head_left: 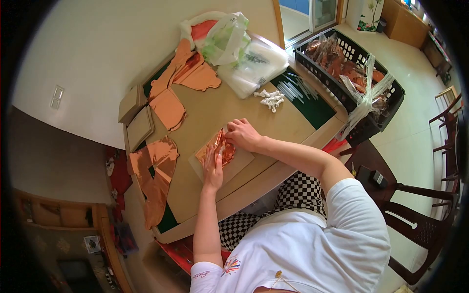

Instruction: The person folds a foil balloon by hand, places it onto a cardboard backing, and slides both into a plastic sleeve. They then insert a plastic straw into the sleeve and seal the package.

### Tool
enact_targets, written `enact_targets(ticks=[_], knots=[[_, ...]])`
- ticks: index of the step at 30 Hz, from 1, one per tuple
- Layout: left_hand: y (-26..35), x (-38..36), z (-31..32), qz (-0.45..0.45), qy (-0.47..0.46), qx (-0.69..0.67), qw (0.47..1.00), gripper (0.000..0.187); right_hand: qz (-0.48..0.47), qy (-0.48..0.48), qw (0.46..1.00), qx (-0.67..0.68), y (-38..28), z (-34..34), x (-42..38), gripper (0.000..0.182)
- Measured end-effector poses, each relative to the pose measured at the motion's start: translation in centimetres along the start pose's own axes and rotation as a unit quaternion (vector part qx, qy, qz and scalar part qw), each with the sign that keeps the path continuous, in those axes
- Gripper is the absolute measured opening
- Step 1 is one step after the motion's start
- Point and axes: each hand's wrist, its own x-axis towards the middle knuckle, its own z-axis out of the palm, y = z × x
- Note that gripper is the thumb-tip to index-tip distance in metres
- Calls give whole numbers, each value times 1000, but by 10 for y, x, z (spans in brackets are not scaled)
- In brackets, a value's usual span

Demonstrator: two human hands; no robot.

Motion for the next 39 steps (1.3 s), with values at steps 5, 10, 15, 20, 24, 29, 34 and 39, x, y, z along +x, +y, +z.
enact_targets(ticks=[5,10,15,20,24,29,34,39], knots=[[3,0,-1,-16,-2,3,1000,55,7,-5,1000,-7,-1,0,-2,17],[-1,-1,0,1,2,3,1000,55,9,-5,1000,-7,0,6,-4,17],[-2,0,1,6,4,-7,1000,55,23,22,999,-3,0,11,-3,18],[-7,1,3,16,7,4,1000,55,23,-15,999,-31,0,7,-3,26],[-6,1,3,15,8,-4,1000,55,12,-4,1000,-25,-1,5,-3,26],[-3,1,2,16,7,2,1000,55,2,-9,999,-44,-3,2,-1,24],[0,0,2,16,11,7,1000,55,-16,-16,998,-64,-1,3,1,22],[-2,1,2,11,8,28,1000,55,-19,-6,996,-83,-3,3,1,21]])
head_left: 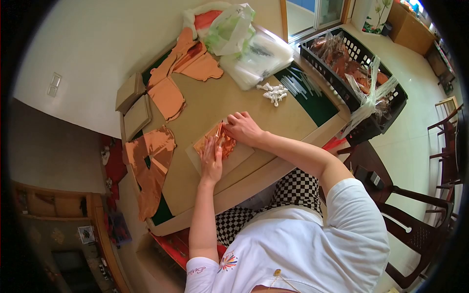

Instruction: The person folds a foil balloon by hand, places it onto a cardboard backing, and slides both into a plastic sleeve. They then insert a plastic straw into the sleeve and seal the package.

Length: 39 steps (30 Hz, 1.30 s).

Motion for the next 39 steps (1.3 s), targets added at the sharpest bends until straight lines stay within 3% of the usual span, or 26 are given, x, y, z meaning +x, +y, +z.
enact_targets(ticks=[19,25,30,39], knots=[[1,-1,4,3,7,17,1000,57,4,-48,999,-7,0,-4,3,24],[-2,-3,6,9,10,44,999,57,8,-153,987,46,9,-12,13,25],[2,-6,12,40,21,146,988,62,-27,-117,990,74,18,-12,10,23],[0,-5,15,33,22,156,987,62,-80,-91,984,130,19,-37,-9,24]])
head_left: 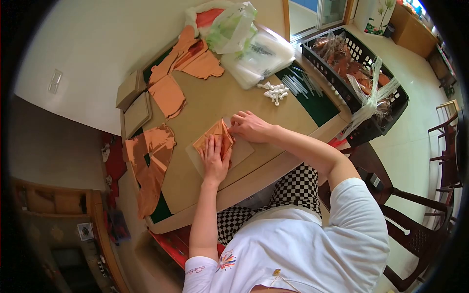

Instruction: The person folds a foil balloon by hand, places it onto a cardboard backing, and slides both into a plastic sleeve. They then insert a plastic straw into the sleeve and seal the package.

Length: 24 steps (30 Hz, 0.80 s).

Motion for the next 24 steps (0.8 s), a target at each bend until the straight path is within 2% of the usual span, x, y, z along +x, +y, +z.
enact_targets(ticks=[6,13,16,19,22,24], knots=[[2,0,1,5,12,-17,1000,61,-20,-8,1000,-8,-1,0,-12,32],[7,-1,0,27,3,60,998,68,-47,10,999,11,6,4,-14,32],[12,-2,-4,24,-4,71,997,69,-28,2,998,64,7,-5,-14,30],[16,-3,-6,30,-5,74,997,68,79,-46,987,135,11,-7,0,28],[14,-4,-5,31,1,71,997,67,61,64,993,82,-6,15,13,27],[13,-3,-4,30,-1,70,997,67,45,11,998,-32,-9,21,12,34]])
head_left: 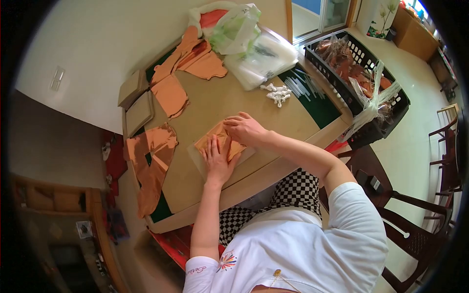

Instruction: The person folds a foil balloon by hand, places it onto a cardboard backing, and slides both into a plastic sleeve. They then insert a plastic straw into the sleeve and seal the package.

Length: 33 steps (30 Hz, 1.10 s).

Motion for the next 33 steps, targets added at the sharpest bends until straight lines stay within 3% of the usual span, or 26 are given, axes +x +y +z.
enact_targets(ticks=[1,4,10,13,16,22,26,27,31,33], knots=[[-1,0,1,1,4,-3,1000,66,-10,-24,998,-58,0,2,-1,39],[-2,0,6,3,16,-20,1000,63,10,4,997,-74,3,6,-8,42],[-3,-2,5,6,20,-6,1000,56,79,-36,994,-59,-17,-9,9,46],[-8,0,16,4,25,13,1000,53,1,-5,999,-34,-32,11,9,49],[-12,-2,23,11,51,7,999,50,57,-57,997,-14,-32,23,13,50],[-12,-1,24,16,74,-5,997,47,94,-36,994,-52,-33,22,7,52],[-20,-2,5,12,65,-127,990,37,92,-31,993,-61,-28,28,5,52],[-19,-6,0,-17,135,-235,962,30,89,-28,993,-66,-29,30,6,50],[-29,-44,-30,-49,216,-180,958,17,102,-45,991,-68,-33,27,8,51],[-34,-68,-32,-62,191,-146,969,16,96,-42,991,-78,-33,27,8,50]])
